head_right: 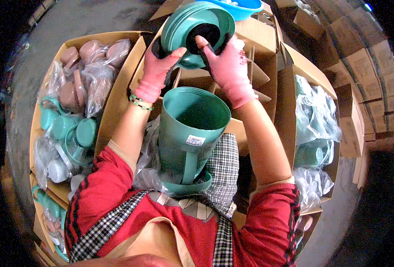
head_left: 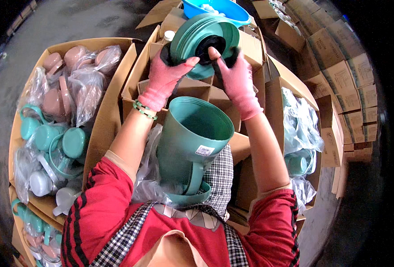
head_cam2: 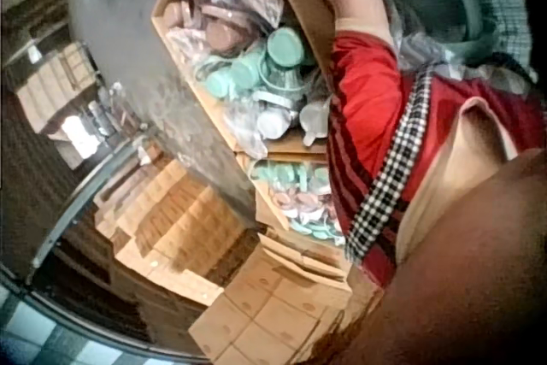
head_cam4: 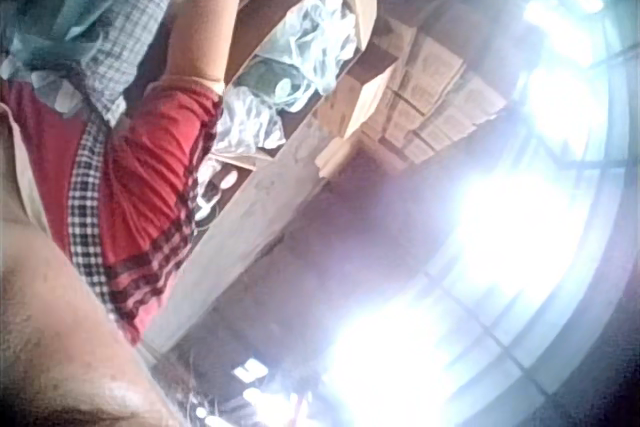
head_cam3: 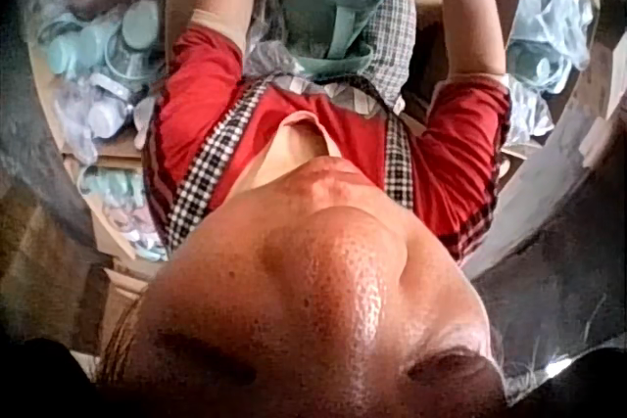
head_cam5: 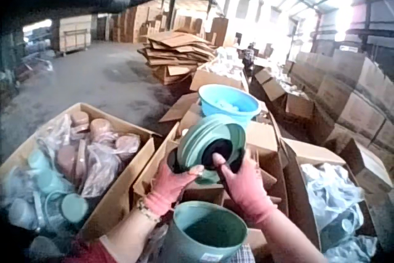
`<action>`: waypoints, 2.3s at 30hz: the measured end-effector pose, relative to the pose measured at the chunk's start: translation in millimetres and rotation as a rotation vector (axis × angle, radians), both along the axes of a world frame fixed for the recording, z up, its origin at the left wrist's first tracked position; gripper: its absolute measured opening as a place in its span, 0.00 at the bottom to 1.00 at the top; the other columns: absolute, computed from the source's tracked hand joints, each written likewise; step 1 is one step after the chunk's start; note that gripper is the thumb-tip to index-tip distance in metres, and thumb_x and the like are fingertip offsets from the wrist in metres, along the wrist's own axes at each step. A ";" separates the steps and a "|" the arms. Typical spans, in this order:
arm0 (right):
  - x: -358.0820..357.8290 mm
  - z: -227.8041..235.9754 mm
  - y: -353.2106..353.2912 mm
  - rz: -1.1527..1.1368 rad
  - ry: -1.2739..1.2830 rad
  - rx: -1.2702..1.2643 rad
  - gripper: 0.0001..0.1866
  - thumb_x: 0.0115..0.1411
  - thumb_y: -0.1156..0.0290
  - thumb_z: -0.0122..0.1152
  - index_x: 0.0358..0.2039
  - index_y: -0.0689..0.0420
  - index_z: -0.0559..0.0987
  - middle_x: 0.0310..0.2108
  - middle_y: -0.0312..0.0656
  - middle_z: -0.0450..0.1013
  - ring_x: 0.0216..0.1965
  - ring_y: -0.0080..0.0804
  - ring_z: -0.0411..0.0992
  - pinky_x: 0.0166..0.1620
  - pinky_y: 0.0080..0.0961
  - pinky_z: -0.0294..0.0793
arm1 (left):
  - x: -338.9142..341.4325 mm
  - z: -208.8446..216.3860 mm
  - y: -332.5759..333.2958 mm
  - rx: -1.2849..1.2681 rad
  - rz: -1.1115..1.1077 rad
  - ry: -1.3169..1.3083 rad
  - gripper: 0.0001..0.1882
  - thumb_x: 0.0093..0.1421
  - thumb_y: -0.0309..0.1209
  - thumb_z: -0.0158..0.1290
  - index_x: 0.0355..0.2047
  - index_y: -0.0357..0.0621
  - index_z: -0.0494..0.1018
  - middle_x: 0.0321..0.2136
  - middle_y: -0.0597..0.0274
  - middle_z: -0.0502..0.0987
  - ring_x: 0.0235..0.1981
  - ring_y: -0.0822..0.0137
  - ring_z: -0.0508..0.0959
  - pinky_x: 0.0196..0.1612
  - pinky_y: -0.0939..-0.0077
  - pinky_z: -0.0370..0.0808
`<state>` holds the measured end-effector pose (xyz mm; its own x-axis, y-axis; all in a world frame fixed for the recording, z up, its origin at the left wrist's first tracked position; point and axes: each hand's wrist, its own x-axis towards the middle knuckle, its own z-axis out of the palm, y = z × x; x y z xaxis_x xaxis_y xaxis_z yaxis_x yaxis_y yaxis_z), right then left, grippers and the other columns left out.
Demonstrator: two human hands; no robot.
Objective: The person sits on the floor and repeatedly unpacks teal and pink kettles from plastic bags, assembles them by screwing on the lids, and places them into a cardboard box with dividers. The person handles the kettles one at a time, removing them from bags, inspecting them, and placing them into the box.
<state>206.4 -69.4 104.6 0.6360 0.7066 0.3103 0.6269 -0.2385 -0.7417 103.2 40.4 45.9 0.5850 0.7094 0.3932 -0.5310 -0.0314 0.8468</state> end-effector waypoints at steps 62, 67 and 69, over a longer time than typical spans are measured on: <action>-13.6 -71.8 -74.8 0.434 0.889 0.340 0.27 0.50 0.51 0.55 0.41 0.61 0.65 0.36 0.38 0.67 0.36 0.23 0.65 0.40 0.20 0.66 | -33.4 1.6 46.1 -0.458 -0.664 -0.691 0.14 0.52 0.39 0.44 0.35 0.46 0.67 0.38 0.59 0.68 0.43 0.59 0.66 0.48 0.62 0.60; 16.1 -119.2 -69.9 0.319 0.944 0.431 0.36 0.50 0.39 0.39 0.48 0.56 0.62 0.38 0.35 0.67 0.36 0.24 0.67 0.39 0.22 0.69 | -50.9 -13.9 58.7 -0.500 -0.568 -0.622 0.14 0.52 0.37 0.44 0.37 0.45 0.66 0.39 0.59 0.68 0.43 0.60 0.66 0.48 0.63 0.61; 11.1 -103.8 -62.6 0.324 0.935 0.570 0.30 0.53 0.50 0.46 0.50 0.56 0.58 0.40 0.37 0.64 0.37 0.22 0.64 0.38 0.19 0.66 | -58.2 -27.6 57.5 -0.532 -0.537 -0.605 0.14 0.52 0.36 0.43 0.37 0.45 0.66 0.39 0.59 0.68 0.43 0.60 0.66 0.48 0.64 0.61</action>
<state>217.5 -132.0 0.9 0.5999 0.7879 0.1388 -0.2576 0.3545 -0.8989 45.0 97.8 18.3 0.6873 0.5787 0.4390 -0.7135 0.6512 0.2588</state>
